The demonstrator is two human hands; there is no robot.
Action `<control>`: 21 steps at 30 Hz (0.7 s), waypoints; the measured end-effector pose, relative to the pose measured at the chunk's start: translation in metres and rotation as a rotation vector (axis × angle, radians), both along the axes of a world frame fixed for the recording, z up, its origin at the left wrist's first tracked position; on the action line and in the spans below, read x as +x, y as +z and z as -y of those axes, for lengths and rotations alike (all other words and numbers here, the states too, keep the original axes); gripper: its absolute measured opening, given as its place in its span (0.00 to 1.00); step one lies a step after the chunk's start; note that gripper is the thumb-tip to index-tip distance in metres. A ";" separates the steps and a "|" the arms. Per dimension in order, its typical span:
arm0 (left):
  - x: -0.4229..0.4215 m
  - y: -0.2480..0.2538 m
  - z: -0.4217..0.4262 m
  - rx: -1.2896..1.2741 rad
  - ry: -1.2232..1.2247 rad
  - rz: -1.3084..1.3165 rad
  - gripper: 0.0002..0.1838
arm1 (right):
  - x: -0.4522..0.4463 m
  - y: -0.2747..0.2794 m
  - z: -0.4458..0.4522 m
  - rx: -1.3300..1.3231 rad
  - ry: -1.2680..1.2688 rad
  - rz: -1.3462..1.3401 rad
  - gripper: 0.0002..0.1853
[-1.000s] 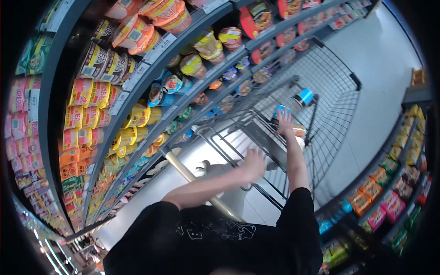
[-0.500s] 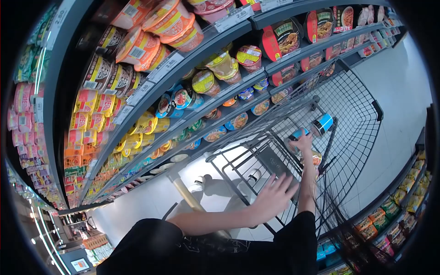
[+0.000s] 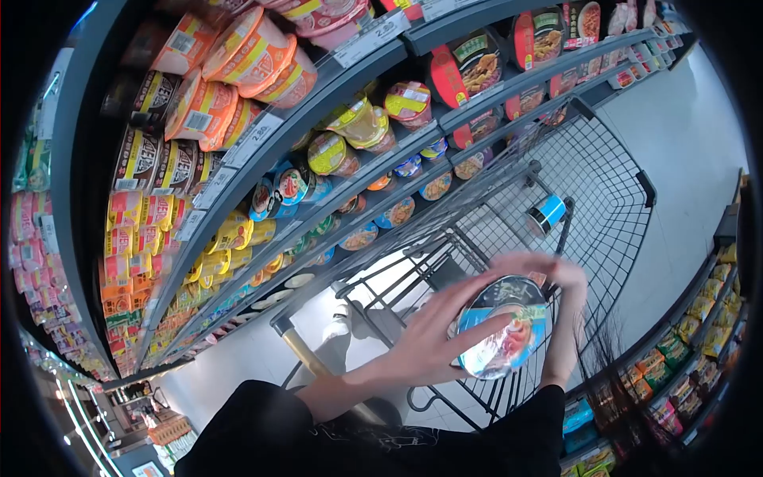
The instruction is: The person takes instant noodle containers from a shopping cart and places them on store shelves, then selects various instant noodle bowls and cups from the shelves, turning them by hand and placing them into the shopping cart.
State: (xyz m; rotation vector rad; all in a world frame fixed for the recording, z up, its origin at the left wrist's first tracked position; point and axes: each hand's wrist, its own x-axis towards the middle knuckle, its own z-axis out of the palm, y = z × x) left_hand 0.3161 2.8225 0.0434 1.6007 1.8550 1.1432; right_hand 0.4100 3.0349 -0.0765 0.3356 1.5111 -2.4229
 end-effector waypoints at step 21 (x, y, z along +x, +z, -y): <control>-0.025 0.038 0.027 -0.003 0.037 0.390 0.44 | 0.015 -0.331 -0.014 1.266 -0.883 0.561 0.37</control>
